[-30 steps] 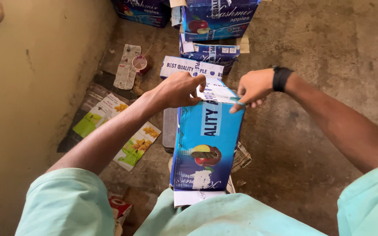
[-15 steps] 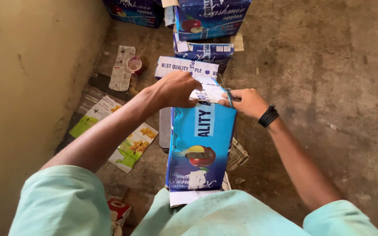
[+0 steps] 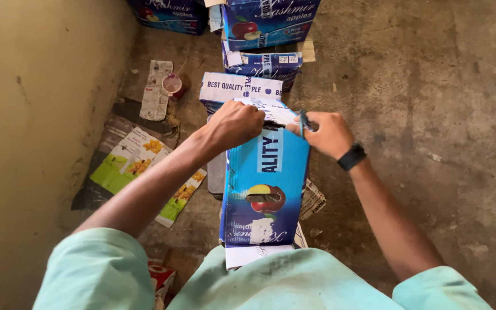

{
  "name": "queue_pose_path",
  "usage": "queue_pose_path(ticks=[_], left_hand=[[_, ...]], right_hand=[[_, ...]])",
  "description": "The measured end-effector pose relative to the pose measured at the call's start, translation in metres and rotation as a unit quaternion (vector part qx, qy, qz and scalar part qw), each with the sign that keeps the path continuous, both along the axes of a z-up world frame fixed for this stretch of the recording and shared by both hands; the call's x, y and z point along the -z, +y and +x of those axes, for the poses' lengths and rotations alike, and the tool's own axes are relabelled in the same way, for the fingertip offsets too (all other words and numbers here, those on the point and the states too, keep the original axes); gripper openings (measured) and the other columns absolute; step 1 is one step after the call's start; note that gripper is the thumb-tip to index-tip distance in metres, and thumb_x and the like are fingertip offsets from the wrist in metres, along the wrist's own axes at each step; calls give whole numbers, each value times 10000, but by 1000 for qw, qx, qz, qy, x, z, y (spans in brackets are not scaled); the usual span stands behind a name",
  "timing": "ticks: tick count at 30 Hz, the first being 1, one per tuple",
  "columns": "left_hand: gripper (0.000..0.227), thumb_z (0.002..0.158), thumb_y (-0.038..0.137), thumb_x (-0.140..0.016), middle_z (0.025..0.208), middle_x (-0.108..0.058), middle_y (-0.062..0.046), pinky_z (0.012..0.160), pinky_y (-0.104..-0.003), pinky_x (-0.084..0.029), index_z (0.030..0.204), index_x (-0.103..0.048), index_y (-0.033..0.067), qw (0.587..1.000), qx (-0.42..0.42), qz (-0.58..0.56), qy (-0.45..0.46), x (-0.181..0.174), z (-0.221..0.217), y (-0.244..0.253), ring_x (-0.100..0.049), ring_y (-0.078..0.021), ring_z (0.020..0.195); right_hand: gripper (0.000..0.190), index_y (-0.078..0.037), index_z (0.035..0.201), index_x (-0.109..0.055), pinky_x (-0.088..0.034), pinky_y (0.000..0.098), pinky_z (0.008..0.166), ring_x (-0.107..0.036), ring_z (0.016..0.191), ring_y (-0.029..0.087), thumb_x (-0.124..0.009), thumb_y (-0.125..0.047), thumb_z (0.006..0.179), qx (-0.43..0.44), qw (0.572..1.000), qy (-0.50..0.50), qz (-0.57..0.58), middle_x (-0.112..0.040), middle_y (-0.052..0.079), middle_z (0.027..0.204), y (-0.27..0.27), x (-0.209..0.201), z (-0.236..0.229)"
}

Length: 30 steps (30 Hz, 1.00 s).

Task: The person uses scissors to cut open several cardboard boxes labeled 'Kashmir apples' and 'Best Quality Apple.' They cut along the edges and seams, flatten the boxes, and place them aside. The process is repeated for multiple boxes in a cluttered indoor space.

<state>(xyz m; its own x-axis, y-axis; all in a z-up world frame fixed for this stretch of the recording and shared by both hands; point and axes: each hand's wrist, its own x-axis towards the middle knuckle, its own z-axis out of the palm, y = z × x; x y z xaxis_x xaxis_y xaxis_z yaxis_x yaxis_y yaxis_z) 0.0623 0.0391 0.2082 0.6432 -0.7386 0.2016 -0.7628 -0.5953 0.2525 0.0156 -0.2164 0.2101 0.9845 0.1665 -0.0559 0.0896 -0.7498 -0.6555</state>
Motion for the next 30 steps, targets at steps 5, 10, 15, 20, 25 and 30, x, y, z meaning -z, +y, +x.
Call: queue_pose_path(ticks=[5, 10, 15, 20, 25, 30], left_hand=[[185, 851, 70, -553, 618, -661, -156, 554, -445, -539, 708, -665, 29, 998, -41, 40, 37, 2, -2, 1, -663, -297, 526], [188, 857, 136, -598, 664, -680, -156, 589, -463, -545, 720, -671, 31, 999, -25, -17, -19, 4, 1, 1, -671, -339, 589], [201, 869, 154, -609, 671, -683, -154, 603, -466, -541, 726, -677, 30, 999, -7, -32, -18, 9, -1, -1, -672, -343, 607], [179, 851, 141, -611, 649, -672, -157, 601, -464, -542, 722, -671, 31, 999, -17, -28, -17, 8, -4, -4, -672, -335, 596], [158, 823, 129, -616, 624, -662, -159, 564, -466, -534, 712, -664, 27, 999, -6, -40, -9, 9, -7, -7, -666, -339, 575], [172, 841, 115, -608, 616, -655, -164, 570, -457, -535, 698, -649, 28, 999, -9, -34, -18, 8, -6, -5, -666, -335, 570]], right_hand=[[778, -92, 858, -755, -574, 276, 615, -754, 793, 158, -413, -790, 902, -38, 941, 149, 302, -781, 70, 849, -3, -25, -24], [835, -53, 749, -657, -444, 294, 477, -625, 596, 211, -404, -834, 900, -86, 773, 427, 462, -676, 115, 717, -7, -27, -23], [839, -55, 717, -632, -416, 270, 449, -581, 547, 190, -421, -849, 886, -59, 706, 545, 449, -635, 95, 661, -2, -2, -9], [814, -62, 711, -627, -417, 266, 442, -575, 533, 184, -422, -832, 879, -37, 696, 571, 434, -628, 82, 646, -2, 1, -5], [796, -77, 700, -599, -417, 272, 433, -570, 518, 180, -414, -829, 885, -10, 712, 573, 406, -623, 77, 640, -3, -9, -13], [801, -74, 699, -594, -430, 265, 430, -576, 505, 169, -403, -827, 895, -15, 709, 583, 397, -633, 77, 639, -2, -13, -16]])
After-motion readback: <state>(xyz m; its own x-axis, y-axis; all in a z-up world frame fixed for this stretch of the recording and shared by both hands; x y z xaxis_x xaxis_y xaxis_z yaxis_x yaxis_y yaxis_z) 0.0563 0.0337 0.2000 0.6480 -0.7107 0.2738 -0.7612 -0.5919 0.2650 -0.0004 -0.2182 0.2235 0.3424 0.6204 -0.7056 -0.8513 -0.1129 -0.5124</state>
